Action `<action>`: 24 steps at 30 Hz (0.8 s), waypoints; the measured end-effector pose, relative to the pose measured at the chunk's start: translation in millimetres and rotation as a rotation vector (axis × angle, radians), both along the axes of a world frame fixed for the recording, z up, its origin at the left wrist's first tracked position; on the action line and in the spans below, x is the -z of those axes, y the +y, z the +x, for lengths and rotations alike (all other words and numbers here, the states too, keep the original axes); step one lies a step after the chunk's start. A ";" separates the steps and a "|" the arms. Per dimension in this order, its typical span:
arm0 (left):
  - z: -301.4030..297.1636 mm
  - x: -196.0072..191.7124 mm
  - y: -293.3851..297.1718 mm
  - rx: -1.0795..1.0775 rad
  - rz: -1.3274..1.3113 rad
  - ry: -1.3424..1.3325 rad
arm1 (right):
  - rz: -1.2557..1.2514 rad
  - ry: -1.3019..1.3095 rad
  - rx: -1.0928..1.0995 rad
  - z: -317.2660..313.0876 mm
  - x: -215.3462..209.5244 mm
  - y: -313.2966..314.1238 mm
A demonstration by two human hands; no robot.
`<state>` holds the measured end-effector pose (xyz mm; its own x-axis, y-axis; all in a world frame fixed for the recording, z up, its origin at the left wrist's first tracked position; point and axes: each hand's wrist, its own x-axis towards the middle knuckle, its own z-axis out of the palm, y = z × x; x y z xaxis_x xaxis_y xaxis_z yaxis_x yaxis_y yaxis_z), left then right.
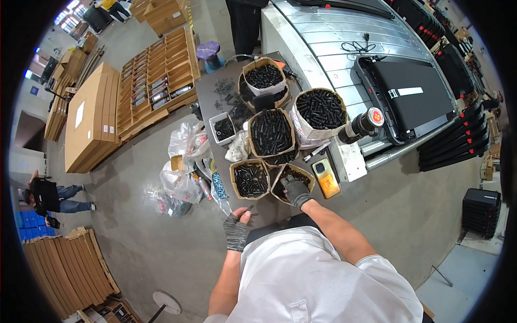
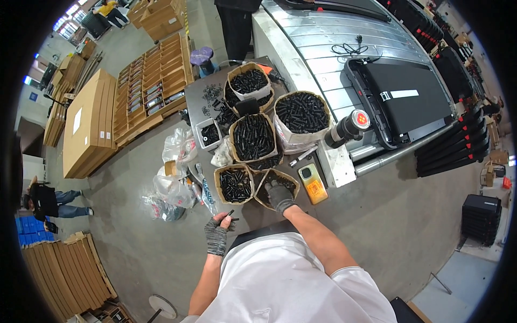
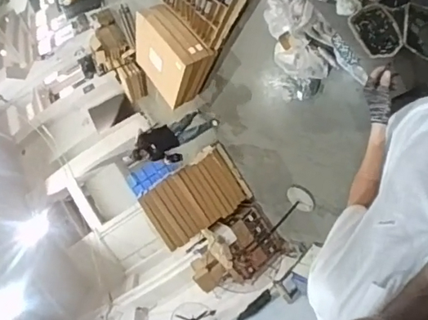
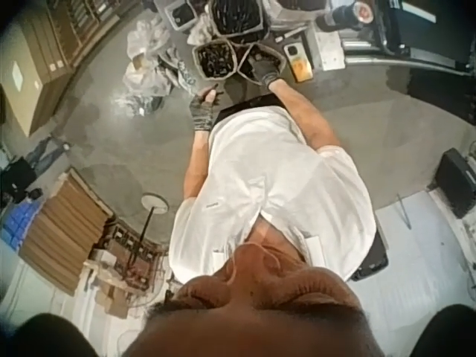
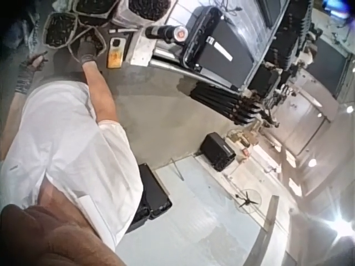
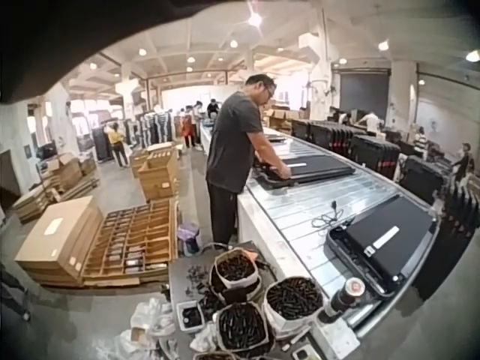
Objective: Sorting small plastic components into different bins and moving solar panels onto a conveyor belt.
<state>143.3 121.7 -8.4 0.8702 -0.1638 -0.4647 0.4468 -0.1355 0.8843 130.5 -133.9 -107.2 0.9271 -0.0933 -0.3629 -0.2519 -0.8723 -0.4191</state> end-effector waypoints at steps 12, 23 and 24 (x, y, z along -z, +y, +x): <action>49.7 8.2 -25.0 0.194 -0.148 0.102 | 1.167 -0.038 0.704 -15.8 -14.2 -22.3; 60.7 13.0 -56.0 0.238 -0.317 0.255 | 1.789 -0.075 0.986 -33.8 -79.4 -15.5; 62.2 10.1 -62.2 0.237 -0.330 0.242 | 1.790 -0.077 0.980 -33.5 -79.3 -16.7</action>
<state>205.4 59.5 -18.6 0.6643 -0.5175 -0.5393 0.6358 0.0120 0.7717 96.9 -150.6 -27.9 0.8133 -0.1248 -0.5683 -0.2278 0.8305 -0.5084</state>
